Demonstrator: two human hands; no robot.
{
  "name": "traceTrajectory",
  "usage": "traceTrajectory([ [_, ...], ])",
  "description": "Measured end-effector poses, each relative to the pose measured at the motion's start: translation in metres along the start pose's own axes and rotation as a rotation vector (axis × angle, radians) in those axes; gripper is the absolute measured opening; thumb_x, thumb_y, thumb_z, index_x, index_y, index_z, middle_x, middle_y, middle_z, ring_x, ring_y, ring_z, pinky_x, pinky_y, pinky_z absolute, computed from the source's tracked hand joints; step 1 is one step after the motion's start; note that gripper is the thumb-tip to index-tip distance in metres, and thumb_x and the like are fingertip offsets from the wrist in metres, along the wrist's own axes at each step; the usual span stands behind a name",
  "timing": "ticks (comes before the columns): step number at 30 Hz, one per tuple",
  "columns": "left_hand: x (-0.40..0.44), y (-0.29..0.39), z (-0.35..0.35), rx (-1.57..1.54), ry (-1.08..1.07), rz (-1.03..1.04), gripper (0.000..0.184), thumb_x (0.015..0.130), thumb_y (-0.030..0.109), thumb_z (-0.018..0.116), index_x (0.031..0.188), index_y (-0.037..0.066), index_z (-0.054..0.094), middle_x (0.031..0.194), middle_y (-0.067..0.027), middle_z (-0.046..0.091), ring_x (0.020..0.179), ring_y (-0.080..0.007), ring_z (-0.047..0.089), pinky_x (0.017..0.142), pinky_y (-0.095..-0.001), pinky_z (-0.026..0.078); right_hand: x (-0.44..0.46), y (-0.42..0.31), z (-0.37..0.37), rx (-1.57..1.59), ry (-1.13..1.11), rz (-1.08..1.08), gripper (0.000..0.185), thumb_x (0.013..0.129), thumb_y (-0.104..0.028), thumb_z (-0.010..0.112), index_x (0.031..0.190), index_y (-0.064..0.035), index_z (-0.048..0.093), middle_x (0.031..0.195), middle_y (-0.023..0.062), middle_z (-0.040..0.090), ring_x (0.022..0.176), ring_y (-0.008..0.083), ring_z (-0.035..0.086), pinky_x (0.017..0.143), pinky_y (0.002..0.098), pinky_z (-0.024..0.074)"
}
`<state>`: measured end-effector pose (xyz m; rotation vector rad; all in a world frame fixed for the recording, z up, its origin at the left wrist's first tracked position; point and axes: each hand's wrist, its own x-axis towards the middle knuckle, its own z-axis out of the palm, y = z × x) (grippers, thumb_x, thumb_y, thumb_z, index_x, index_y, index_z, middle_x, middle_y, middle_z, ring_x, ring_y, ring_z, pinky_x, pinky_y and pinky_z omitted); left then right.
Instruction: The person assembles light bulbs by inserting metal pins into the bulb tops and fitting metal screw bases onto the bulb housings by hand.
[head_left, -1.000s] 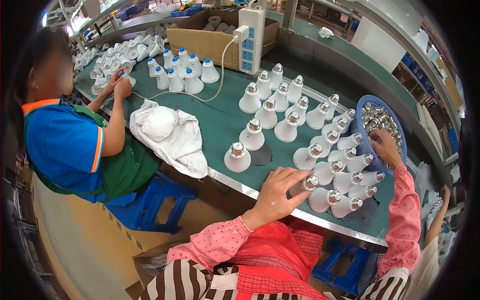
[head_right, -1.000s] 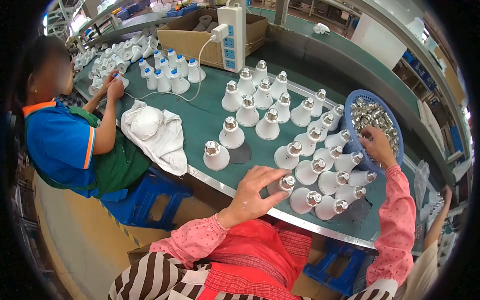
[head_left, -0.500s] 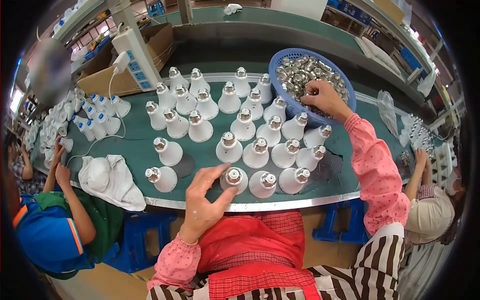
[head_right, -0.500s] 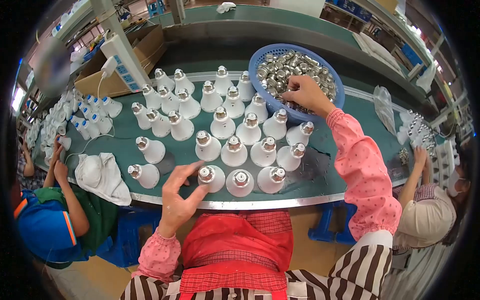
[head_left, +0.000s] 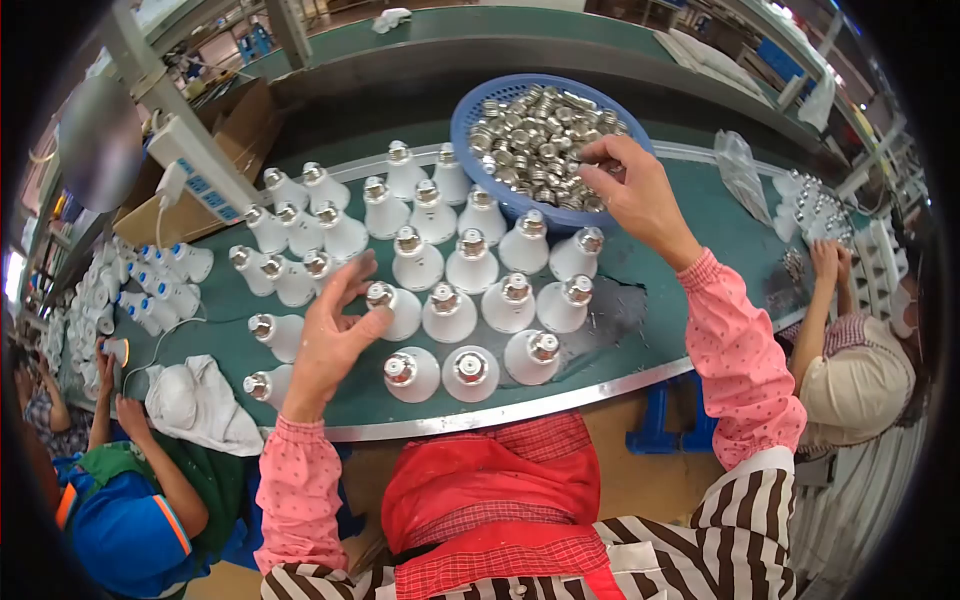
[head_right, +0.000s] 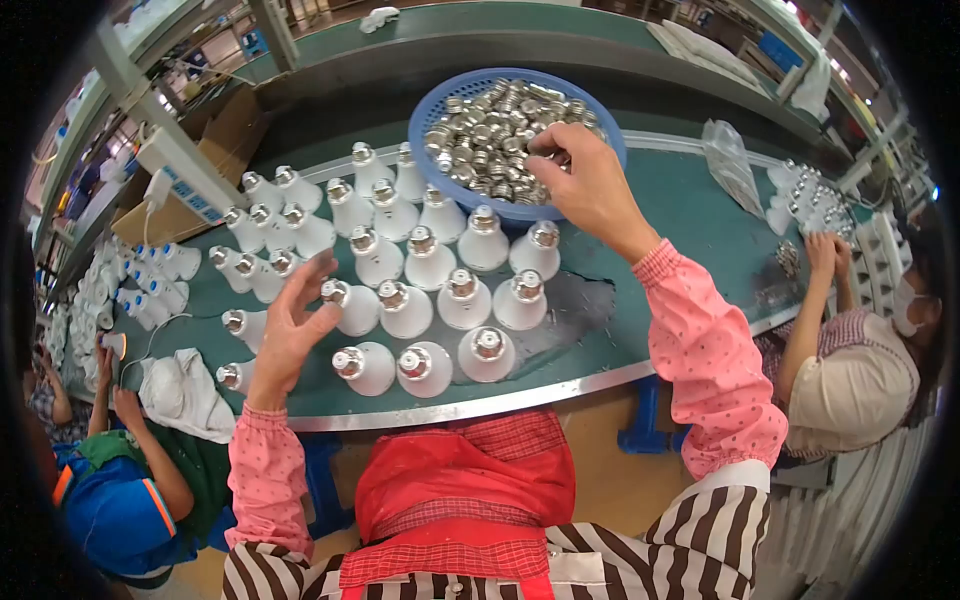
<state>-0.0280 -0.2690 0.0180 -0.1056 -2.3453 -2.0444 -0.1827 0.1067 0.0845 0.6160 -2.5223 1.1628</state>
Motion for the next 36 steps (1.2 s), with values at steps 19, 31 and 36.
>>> traceTrajectory([
  [19, 0.024, 0.038, -0.008, 0.361, 0.034, -0.034, 0.060, 0.095, 0.032, 0.078, 0.144, 0.002, 0.064, 0.133, -0.0143, 0.072, 0.113, -0.0178, 0.068, 0.096, -0.0338, 0.054, -0.014, 0.014, -0.011, -0.029, -0.037, -0.079, 0.011, 0.093, -0.011, 0.070, 0.096, -0.0008, 0.073, 0.092, 0.0163, 0.067, 0.086, 0.0365, 0.066, 0.078, 0.0453, 0.0520],
  [31, -0.007, 0.115, 0.076, 0.574, -0.165, 0.312, 0.035, 0.082, 0.002, 0.074, 0.117, 0.002, 0.077, 0.095, -0.0097, 0.077, 0.085, -0.0226, 0.070, 0.076, -0.0325, 0.051, -0.127, 0.026, -0.045, -0.140, -0.124, -0.117, 0.008, 0.087, -0.003, 0.075, 0.095, -0.0021, 0.072, 0.088, 0.0128, 0.066, 0.078, 0.0301, 0.066, 0.070, 0.0390, 0.0527],
  [36, -0.034, 0.108, 0.112, 0.489, -0.307, 0.406, 0.036, 0.077, -0.001, 0.082, 0.113, 0.004, 0.078, 0.092, -0.0095, 0.075, 0.083, -0.0280, 0.069, 0.077, -0.0368, 0.052, -0.160, 0.008, -0.010, -0.225, -0.250, -0.127, 0.017, 0.086, -0.009, 0.077, 0.098, -0.0024, 0.068, 0.093, 0.0157, 0.065, 0.085, 0.0384, 0.067, 0.075, 0.0469, 0.0556],
])
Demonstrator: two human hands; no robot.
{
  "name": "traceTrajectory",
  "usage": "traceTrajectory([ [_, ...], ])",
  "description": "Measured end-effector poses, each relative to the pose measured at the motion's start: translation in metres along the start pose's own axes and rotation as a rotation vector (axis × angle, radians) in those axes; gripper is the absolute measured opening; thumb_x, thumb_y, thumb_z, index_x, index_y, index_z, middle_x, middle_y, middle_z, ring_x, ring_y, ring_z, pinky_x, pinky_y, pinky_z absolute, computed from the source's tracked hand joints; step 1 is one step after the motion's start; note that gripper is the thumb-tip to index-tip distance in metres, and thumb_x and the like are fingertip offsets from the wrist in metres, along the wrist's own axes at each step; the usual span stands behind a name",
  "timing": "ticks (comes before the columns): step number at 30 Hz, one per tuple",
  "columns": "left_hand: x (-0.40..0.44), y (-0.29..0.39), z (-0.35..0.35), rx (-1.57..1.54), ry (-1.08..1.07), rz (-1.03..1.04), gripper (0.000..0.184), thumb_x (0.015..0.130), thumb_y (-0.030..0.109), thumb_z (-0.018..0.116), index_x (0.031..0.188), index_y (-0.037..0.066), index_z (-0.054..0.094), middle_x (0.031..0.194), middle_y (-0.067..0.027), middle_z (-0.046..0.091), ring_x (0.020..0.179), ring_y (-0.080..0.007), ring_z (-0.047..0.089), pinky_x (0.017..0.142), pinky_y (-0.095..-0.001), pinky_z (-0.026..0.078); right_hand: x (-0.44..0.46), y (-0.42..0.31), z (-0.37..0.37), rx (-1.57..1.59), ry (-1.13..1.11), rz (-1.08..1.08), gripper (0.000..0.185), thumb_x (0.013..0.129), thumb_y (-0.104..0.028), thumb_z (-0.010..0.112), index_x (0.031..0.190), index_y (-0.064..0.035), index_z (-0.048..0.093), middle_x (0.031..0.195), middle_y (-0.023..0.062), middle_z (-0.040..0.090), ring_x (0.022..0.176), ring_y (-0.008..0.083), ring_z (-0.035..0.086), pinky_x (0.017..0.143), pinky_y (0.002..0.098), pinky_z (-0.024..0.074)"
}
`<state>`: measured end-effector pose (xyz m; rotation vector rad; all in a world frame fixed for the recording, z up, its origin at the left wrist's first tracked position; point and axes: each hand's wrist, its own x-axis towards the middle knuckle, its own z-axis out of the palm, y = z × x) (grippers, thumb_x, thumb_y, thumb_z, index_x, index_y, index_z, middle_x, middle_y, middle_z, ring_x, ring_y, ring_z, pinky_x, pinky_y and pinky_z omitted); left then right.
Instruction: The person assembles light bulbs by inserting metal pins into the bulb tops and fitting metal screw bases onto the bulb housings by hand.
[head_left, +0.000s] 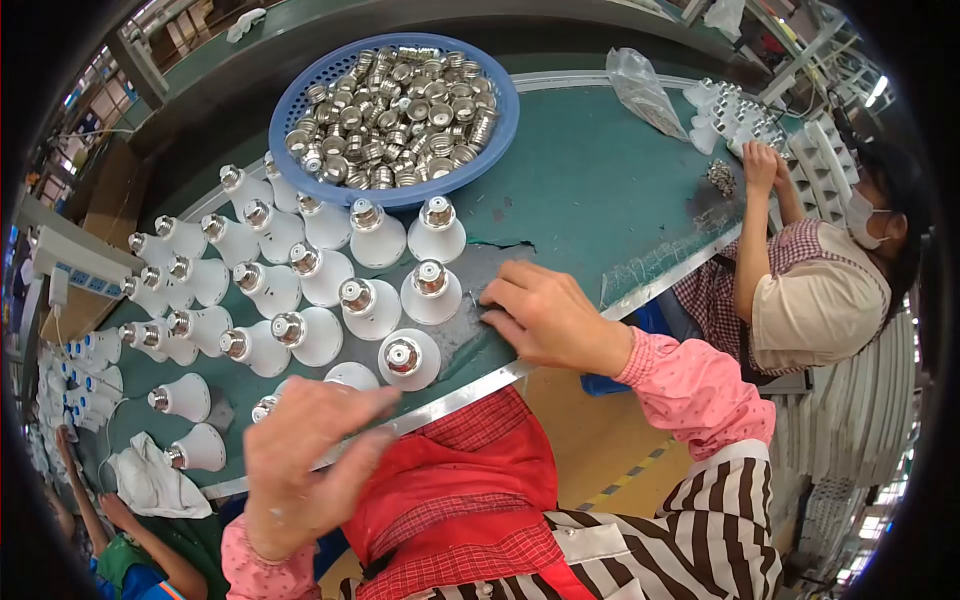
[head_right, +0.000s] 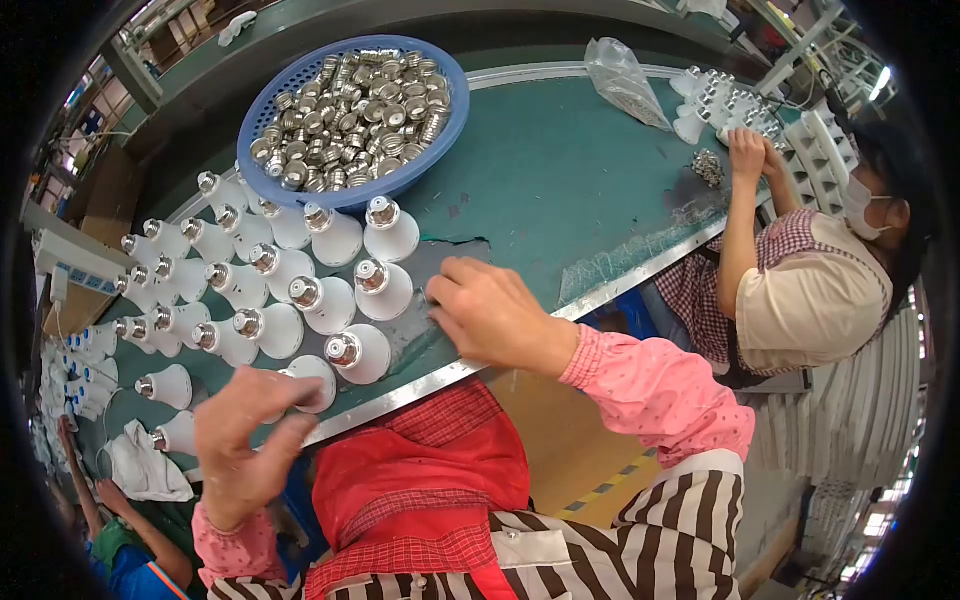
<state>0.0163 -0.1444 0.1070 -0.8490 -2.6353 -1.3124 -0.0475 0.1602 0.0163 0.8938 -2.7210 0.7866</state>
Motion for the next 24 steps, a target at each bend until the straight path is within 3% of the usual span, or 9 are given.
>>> traceTrajectory([
  [5, -0.012, 0.009, 0.028, -0.079, -0.017, -0.027, 0.032, 0.076, -0.003, 0.081, 0.107, 0.003, 0.079, 0.092, -0.0101, 0.077, 0.082, -0.0267, 0.071, 0.078, -0.0361, 0.052, 0.025, -0.008, 0.016, -0.169, -0.075, 0.068, 0.022, 0.085, -0.012, 0.075, 0.096, 0.0007, 0.061, 0.092, 0.0194, 0.065, 0.086, 0.0421, 0.068, 0.073, 0.0511, 0.0560],
  [11, -0.027, 0.001, 0.049, -0.138, -0.017, 0.013, 0.029, 0.082, 0.000, 0.082, 0.110, 0.003, 0.076, 0.090, -0.0099, 0.074, 0.082, -0.0264, 0.070, 0.074, -0.0373, 0.050, 0.030, 0.002, 0.027, -0.220, -0.103, 0.073, 0.018, 0.083, -0.010, 0.071, 0.094, 0.0012, 0.062, 0.084, 0.0190, 0.069, 0.074, 0.0431, 0.069, 0.067, 0.0508, 0.0556],
  [17, -0.025, -0.006, 0.090, -0.234, 0.025, 0.050, 0.022, 0.084, -0.001, 0.079, 0.105, 0.003, 0.077, 0.087, -0.0104, 0.072, 0.077, -0.0276, 0.068, 0.071, -0.0385, 0.048, 0.027, 0.001, -0.008, 0.330, -0.158, 0.426, 0.013, 0.086, -0.009, 0.070, 0.090, 0.0028, 0.067, 0.074, 0.0159, 0.069, 0.063, 0.0269, 0.065, 0.062, 0.0397, 0.0521],
  [18, -0.026, -0.006, 0.096, -0.249, 0.021, 0.046, 0.022, 0.084, -0.001, 0.079, 0.105, 0.003, 0.077, 0.086, -0.0104, 0.072, 0.076, -0.0275, 0.067, 0.070, -0.0385, 0.047, 0.027, -0.002, -0.014, 0.350, -0.193, 0.483, 0.018, 0.084, -0.012, 0.071, 0.091, 0.0038, 0.066, 0.080, 0.0187, 0.073, 0.074, 0.0359, 0.071, 0.068, 0.0443, 0.0552],
  [21, -0.025, -0.005, 0.104, -0.281, 0.003, 0.044, 0.020, 0.085, -0.001, 0.079, 0.105, 0.003, 0.077, 0.085, -0.0106, 0.072, 0.075, -0.0274, 0.066, 0.070, -0.0384, 0.046, 0.018, -0.001, -0.004, 0.197, -0.128, 0.331, 0.014, 0.084, -0.008, 0.070, 0.090, 0.0029, 0.064, 0.083, 0.0188, 0.072, 0.076, 0.0363, 0.072, 0.069, 0.0454, 0.0557],
  [24, -0.028, -0.006, 0.107, -0.289, 0.006, 0.029, 0.019, 0.086, 0.000, 0.079, 0.104, 0.002, 0.077, 0.085, -0.0111, 0.072, 0.075, -0.0272, 0.066, 0.071, -0.0380, 0.048, 0.017, -0.005, 0.007, -0.161, -0.055, 0.008, 0.012, 0.084, -0.005, 0.071, 0.090, 0.0016, 0.062, 0.086, 0.0195, 0.070, 0.079, 0.0381, 0.072, 0.070, 0.0470, 0.0565],
])
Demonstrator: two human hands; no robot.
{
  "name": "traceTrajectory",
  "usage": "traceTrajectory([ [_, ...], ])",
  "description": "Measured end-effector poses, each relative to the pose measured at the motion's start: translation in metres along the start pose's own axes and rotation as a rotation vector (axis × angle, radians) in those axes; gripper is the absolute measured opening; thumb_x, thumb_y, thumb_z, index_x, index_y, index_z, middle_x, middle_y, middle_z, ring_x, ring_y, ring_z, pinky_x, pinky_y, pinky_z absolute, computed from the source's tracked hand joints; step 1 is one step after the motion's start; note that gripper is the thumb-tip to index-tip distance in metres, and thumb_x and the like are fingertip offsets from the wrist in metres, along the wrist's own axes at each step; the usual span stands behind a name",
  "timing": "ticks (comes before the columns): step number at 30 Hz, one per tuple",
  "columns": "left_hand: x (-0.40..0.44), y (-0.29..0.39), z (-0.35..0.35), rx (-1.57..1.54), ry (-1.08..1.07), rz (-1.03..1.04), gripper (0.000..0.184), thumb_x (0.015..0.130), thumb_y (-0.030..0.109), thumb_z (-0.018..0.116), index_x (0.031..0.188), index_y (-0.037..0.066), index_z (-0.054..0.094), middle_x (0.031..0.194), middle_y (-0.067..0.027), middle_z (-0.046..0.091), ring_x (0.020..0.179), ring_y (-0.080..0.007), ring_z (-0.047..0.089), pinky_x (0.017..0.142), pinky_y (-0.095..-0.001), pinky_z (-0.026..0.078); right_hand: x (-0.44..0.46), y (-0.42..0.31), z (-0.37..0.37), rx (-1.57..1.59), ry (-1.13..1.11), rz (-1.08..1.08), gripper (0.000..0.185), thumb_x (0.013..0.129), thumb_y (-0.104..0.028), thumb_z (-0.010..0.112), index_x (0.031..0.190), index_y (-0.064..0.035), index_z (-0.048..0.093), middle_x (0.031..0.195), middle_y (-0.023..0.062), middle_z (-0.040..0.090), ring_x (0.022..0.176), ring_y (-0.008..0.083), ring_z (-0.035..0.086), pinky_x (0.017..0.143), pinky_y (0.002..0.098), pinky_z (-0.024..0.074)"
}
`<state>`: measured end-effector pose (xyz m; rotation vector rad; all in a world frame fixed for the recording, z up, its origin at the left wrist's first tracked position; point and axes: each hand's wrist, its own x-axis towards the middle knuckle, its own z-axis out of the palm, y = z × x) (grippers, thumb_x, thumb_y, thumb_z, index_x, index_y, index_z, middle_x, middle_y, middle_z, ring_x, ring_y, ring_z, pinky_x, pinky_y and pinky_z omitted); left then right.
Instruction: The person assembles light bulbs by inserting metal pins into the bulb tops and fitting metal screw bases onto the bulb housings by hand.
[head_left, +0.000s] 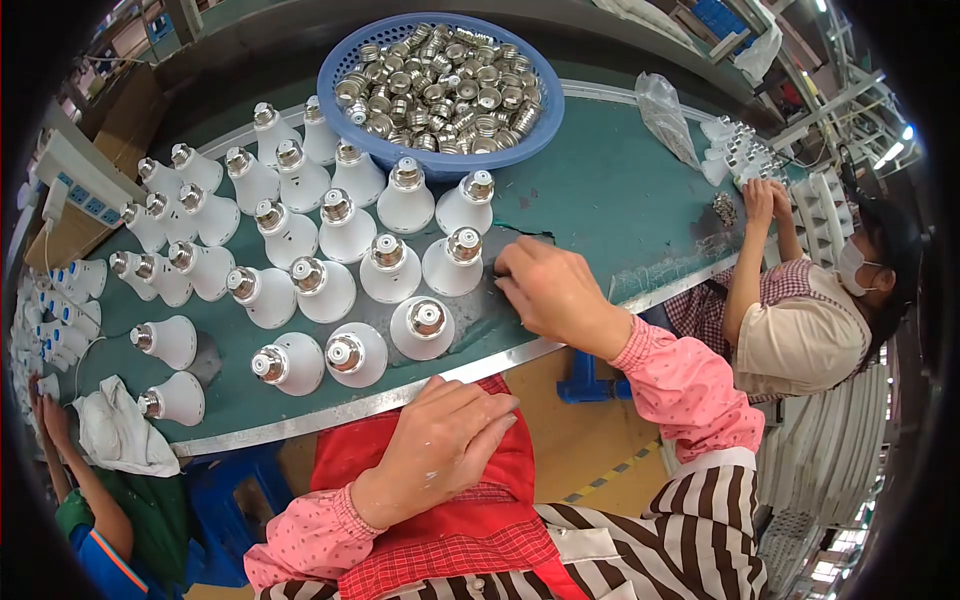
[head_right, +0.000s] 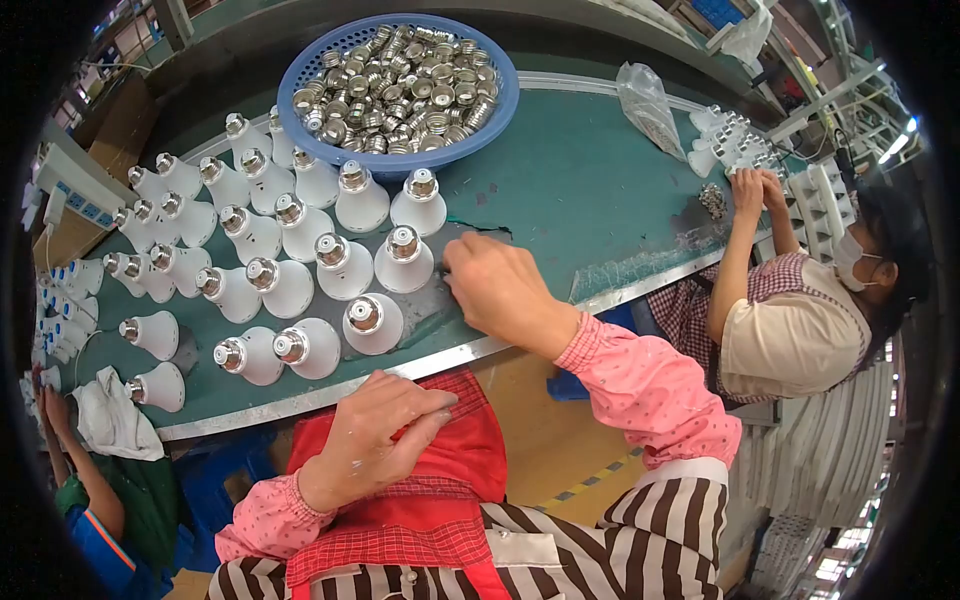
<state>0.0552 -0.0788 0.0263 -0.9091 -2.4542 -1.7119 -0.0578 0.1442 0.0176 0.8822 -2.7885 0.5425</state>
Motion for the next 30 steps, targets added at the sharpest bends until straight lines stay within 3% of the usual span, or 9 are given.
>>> traceTrajectory([
  [3, -0.003, -0.003, 0.001, -0.008, -0.003, -0.023, 0.017, 0.087, 0.000, 0.078, 0.104, 0.002, 0.077, 0.085, -0.0121, 0.072, 0.075, -0.0277, 0.067, 0.073, -0.0387, 0.050, 0.008, -0.004, 0.011, -0.201, -0.113, -0.074, 0.013, 0.085, -0.006, 0.071, 0.088, -0.0006, 0.060, 0.088, 0.0200, 0.070, 0.081, 0.0416, 0.071, 0.071, 0.0487, 0.0572],
  [6, -0.004, -0.003, 0.001, -0.025, 0.015, -0.049, 0.016, 0.088, 0.001, 0.078, 0.104, 0.001, 0.076, 0.086, -0.0134, 0.073, 0.074, -0.0286, 0.068, 0.072, -0.0399, 0.053, 0.014, 0.005, 0.015, -0.100, -0.096, 0.015, 0.009, 0.086, -0.004, 0.068, 0.093, 0.0010, 0.065, 0.081, 0.0125, 0.067, 0.074, 0.0286, 0.069, 0.064, 0.0409, 0.0530],
  [9, 0.002, -0.011, 0.013, -0.007, 0.156, -0.067, 0.017, 0.090, 0.003, 0.078, 0.106, 0.000, 0.073, 0.086, -0.0147, 0.073, 0.075, -0.0277, 0.070, 0.067, -0.0380, 0.055, 0.010, 0.000, -0.005, 0.571, -0.269, 0.430, 0.009, 0.090, -0.007, 0.067, 0.091, 0.0017, 0.064, 0.078, 0.0017, 0.062, 0.071, 0.0126, 0.060, 0.062, 0.0326, 0.0474],
  [10, 0.005, -0.013, 0.018, 0.029, 0.211, -0.103, 0.018, 0.091, 0.003, 0.078, 0.107, 0.000, 0.072, 0.087, -0.0150, 0.073, 0.075, -0.0270, 0.071, 0.065, -0.0366, 0.055, 0.005, -0.011, -0.010, 0.863, -0.202, 0.573, 0.012, 0.094, -0.011, 0.068, 0.090, 0.0006, 0.065, 0.080, -0.0053, 0.058, 0.073, 0.0054, 0.050, 0.064, 0.0269, 0.0429],
  [17, 0.022, -0.027, 0.042, 0.054, 0.383, -0.110, 0.016, 0.094, 0.002, 0.076, 0.108, 0.000, 0.069, 0.086, -0.0121, 0.073, 0.069, -0.0207, 0.075, 0.056, -0.0308, 0.056, -0.032, -0.054, -0.019, 1.311, -0.098, 0.835, 0.010, 0.099, -0.011, 0.067, 0.096, -0.0019, 0.065, 0.088, -0.0026, 0.062, 0.077, 0.0057, 0.055, 0.069, 0.0243, 0.0461],
  [23, 0.020, -0.027, 0.039, -0.057, 0.461, -0.203, 0.005, 0.096, 0.000, 0.071, 0.101, 0.000, 0.070, 0.074, -0.0068, 0.071, 0.065, -0.0083, 0.069, 0.055, -0.0255, 0.052, -0.034, -0.058, -0.022, 1.194, -0.081, 0.703, 0.008, 0.097, -0.004, 0.071, 0.100, 0.0010, 0.066, 0.091, 0.0001, 0.065, 0.081, 0.0081, 0.061, 0.073, 0.0268, 0.0510],
  [24, 0.020, -0.027, 0.037, -0.089, 0.456, -0.226, 0.004, 0.094, -0.001, 0.070, 0.098, 0.000, 0.069, 0.072, -0.0081, 0.069, 0.061, -0.0109, 0.067, 0.054, -0.0279, 0.051, -0.033, -0.058, -0.024, 1.135, -0.081, 0.658, 0.009, 0.095, -0.002, 0.072, 0.101, 0.0016, 0.066, 0.090, 0.0008, 0.066, 0.080, 0.0085, 0.061, 0.072, 0.0273, 0.0512],
  [26, 0.019, -0.027, 0.034, -0.156, 0.442, -0.269, 0.005, 0.091, -0.001, 0.070, 0.093, 0.001, 0.067, 0.068, -0.0107, 0.064, 0.053, -0.0162, 0.062, 0.051, -0.0327, 0.047, -0.030, -0.060, -0.030, 0.829, -0.052, 0.382, 0.011, 0.091, 0.001, 0.074, 0.100, 0.0014, 0.068, 0.089, 0.0033, 0.066, 0.078, 0.0103, 0.063, 0.069, 0.0282, 0.0511],
  [30, 0.018, -0.023, 0.023, -0.242, 0.338, -0.307, 0.007, 0.090, -0.003, 0.069, 0.086, 0.000, 0.064, 0.063, -0.0010, 0.058, 0.055, -0.0033, 0.052, 0.049, -0.0258, 0.040, -0.029, -0.054, -0.029, 0.513, -0.049, 0.071, 0.013, 0.086, 0.002, 0.075, 0.098, -0.0012, 0.071, 0.083, 0.0066, 0.066, 0.072, 0.0149, 0.065, 0.064, 0.0293, 0.0512],
])
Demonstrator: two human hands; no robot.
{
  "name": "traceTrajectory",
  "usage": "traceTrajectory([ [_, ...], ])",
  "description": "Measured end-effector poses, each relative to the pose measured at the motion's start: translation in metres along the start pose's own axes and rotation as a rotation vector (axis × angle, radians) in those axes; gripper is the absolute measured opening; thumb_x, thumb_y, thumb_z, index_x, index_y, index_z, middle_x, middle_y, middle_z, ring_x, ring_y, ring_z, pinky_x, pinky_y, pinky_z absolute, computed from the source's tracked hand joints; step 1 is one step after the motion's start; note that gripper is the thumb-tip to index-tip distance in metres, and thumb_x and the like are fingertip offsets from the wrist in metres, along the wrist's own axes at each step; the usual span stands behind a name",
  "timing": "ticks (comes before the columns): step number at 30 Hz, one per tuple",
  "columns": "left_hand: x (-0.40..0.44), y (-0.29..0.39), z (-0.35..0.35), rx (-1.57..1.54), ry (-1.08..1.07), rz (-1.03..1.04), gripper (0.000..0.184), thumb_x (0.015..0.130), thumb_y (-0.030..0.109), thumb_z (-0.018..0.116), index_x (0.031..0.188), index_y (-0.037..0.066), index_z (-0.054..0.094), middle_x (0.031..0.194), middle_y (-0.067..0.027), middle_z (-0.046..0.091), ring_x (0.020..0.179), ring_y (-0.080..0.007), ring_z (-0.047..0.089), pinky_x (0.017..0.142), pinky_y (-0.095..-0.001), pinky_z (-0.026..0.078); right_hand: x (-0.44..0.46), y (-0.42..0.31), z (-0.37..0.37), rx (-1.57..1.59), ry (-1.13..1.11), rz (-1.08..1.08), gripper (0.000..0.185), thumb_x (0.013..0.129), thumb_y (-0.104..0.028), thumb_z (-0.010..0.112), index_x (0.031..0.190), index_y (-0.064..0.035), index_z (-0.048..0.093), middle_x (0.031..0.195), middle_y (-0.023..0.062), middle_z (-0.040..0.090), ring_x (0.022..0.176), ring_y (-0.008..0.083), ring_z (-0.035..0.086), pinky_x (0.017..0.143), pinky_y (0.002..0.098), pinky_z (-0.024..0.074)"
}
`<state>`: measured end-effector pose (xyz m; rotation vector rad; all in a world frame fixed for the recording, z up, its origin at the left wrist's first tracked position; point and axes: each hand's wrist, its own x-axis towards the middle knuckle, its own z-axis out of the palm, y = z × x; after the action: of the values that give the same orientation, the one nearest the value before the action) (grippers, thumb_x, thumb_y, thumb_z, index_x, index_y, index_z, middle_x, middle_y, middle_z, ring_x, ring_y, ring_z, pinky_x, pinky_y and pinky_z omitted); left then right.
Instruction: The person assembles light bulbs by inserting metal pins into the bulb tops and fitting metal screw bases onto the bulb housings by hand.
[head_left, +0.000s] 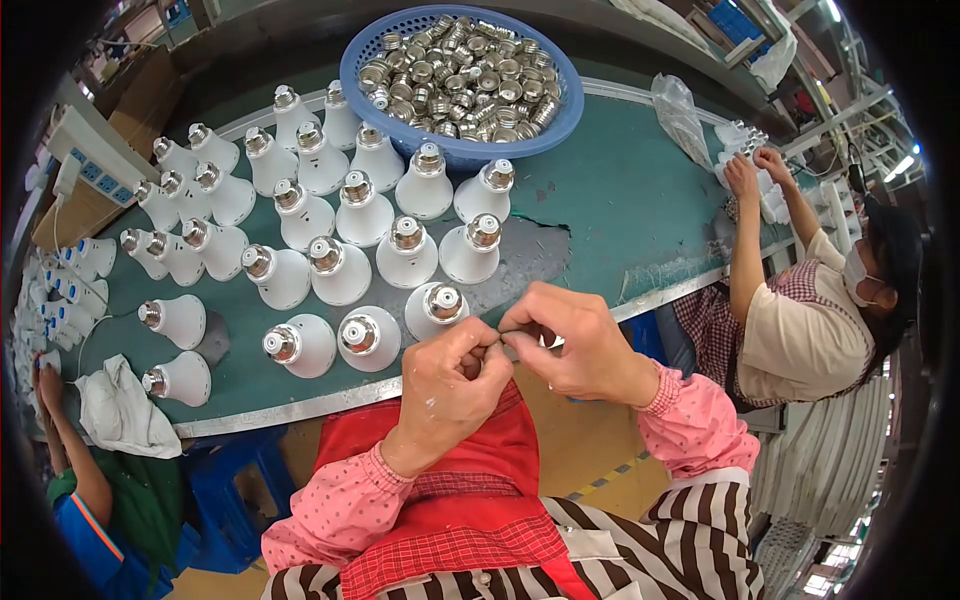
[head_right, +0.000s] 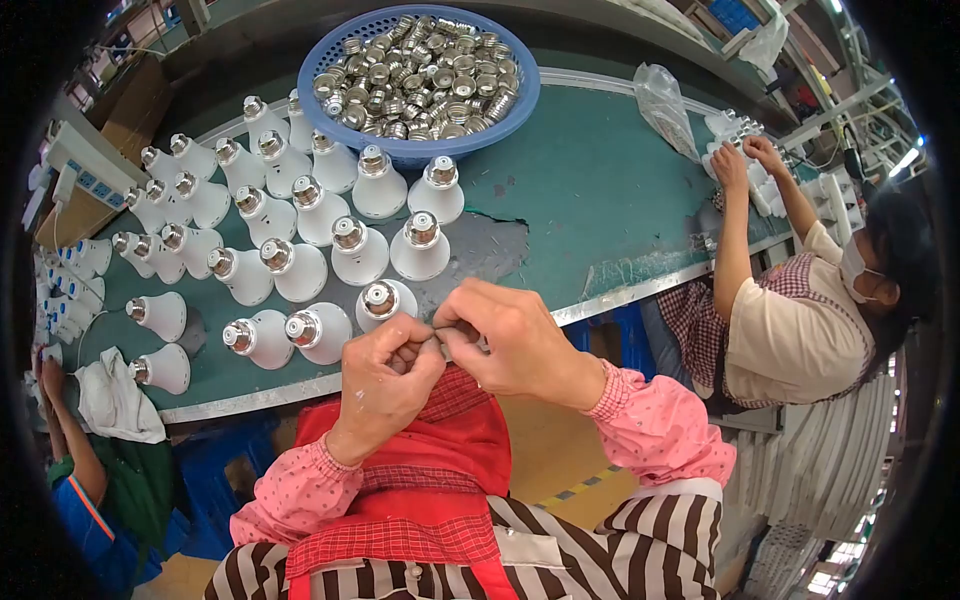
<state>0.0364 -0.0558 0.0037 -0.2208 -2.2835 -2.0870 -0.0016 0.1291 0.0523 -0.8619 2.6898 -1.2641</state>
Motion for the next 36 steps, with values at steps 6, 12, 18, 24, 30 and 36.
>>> traceTrajectory([
  [6, -0.002, 0.004, -0.015, -0.255, -0.171, -0.226, 0.008, 0.091, -0.005, 0.066, 0.086, 0.000, 0.066, 0.074, 0.0079, 0.058, 0.065, 0.0024, 0.049, 0.054, -0.0186, 0.037, 0.004, 0.004, -0.012, 0.275, -0.203, 0.187, 0.008, 0.088, -0.001, 0.072, 0.096, 0.0007, 0.070, 0.082, 0.0043, 0.070, 0.071, 0.0107, 0.065, 0.064, 0.0289, 0.0527],
  [12, -0.005, -0.001, -0.027, -0.284, -0.176, -0.271, 0.008, 0.092, -0.006, 0.066, 0.086, -0.001, 0.066, 0.076, 0.0068, 0.060, 0.065, 0.0025, 0.051, 0.055, -0.0187, 0.038, -0.002, -0.003, -0.025, 0.461, -0.293, 0.420, 0.009, 0.093, -0.004, 0.073, 0.096, 0.0027, 0.069, 0.085, 0.0022, 0.072, 0.078, 0.0064, 0.065, 0.069, 0.0253, 0.0534],
  [18, -0.008, 0.001, -0.020, -0.273, -0.168, -0.254, 0.010, 0.092, -0.005, 0.066, 0.084, 0.001, 0.064, 0.073, 0.0082, 0.058, 0.065, 0.0034, 0.049, 0.053, -0.0191, 0.036, -0.014, -0.015, -0.007, 0.221, -0.087, 0.206, 0.016, 0.090, 0.000, 0.077, 0.104, 0.0029, 0.069, 0.088, 0.0078, 0.067, 0.073, 0.0137, 0.067, 0.065, 0.0288, 0.0544],
  [24, -0.012, 0.007, -0.018, -0.245, -0.168, -0.240, 0.012, 0.091, -0.005, 0.067, 0.081, 0.002, 0.062, 0.069, 0.0087, 0.056, 0.063, 0.0034, 0.047, 0.052, -0.0203, 0.034, -0.016, -0.011, 0.009, 0.180, -0.030, 0.086, 0.013, 0.087, 0.004, 0.073, 0.095, 0.0012, 0.063, 0.083, 0.0083, 0.064, 0.067, 0.0159, 0.065, 0.059, 0.0311, 0.0512],
  [30, -0.010, 0.003, -0.014, -0.194, -0.157, -0.245, 0.012, 0.093, -0.006, 0.065, 0.084, 0.002, 0.063, 0.074, 0.0087, 0.057, 0.065, 0.0033, 0.049, 0.054, -0.0184, 0.036, -0.010, -0.009, 0.023, -0.501, 0.120, -0.430, 0.020, 0.078, 0.007, 0.072, 0.088, -0.0022, 0.058, 0.084, 0.0113, 0.057, 0.064, 0.0256, 0.059, 0.056, 0.0348, 0.0484],
  [36, -0.005, 0.004, -0.021, -0.384, -0.159, -0.292, 0.009, 0.093, -0.001, 0.066, 0.084, 0.000, 0.064, 0.070, 0.0014, 0.065, 0.061, 0.0001, 0.053, 0.051, -0.0216, 0.039, -0.012, -0.031, 0.003, 0.084, 0.018, 0.036, 0.013, 0.091, 0.002, 0.071, 0.103, 0.0015, 0.067, 0.094, 0.0096, 0.064, 0.079, 0.0189, 0.067, 0.069, 0.0319, 0.0540],
])
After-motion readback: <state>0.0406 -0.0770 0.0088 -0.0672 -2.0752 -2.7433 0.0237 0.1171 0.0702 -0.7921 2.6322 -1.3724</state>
